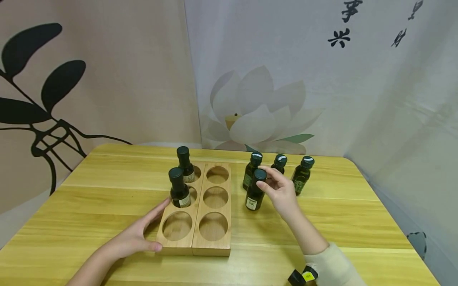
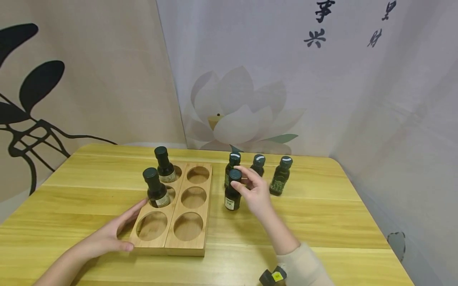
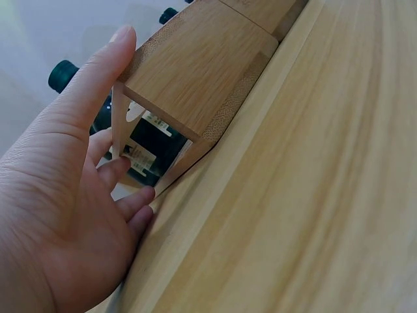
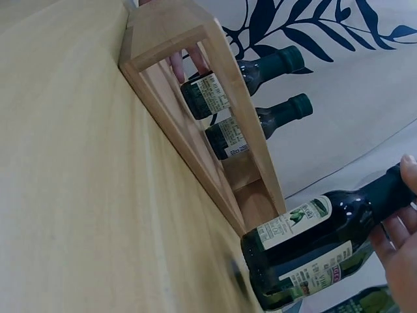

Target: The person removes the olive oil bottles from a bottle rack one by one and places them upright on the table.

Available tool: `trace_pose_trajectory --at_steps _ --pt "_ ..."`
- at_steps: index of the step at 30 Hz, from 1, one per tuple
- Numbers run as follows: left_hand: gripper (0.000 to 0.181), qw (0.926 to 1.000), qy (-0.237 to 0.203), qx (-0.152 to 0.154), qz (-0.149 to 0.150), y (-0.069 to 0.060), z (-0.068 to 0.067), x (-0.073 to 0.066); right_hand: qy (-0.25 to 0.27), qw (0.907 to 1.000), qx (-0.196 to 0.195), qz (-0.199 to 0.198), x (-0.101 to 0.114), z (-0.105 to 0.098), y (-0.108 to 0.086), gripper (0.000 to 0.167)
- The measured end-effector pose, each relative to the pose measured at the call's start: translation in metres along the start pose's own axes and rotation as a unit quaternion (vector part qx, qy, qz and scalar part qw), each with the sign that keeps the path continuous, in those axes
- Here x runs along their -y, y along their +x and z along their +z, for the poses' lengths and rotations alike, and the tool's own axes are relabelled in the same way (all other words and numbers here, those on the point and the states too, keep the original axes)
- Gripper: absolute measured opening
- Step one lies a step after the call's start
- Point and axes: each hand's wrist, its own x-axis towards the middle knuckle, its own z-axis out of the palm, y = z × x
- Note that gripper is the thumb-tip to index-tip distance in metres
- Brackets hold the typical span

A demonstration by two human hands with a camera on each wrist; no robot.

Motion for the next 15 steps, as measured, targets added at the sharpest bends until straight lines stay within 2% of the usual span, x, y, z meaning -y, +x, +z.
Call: trace_pose_trajectory --at_steps 8,15 --pt "0.102 1.0 -0.006 0.003 -0.005 0.0 0.0 0.003 0.007 0.9999 -0.009 0.011 -0.006 0.004 -0.003 0.039" --pt "0.102 1.0 -0.006 0.003 -0.001 0.001 0.0 0.003 0.002 0.9998 -0.018 -0.001 -0.011 0.006 -0.005 0.039"
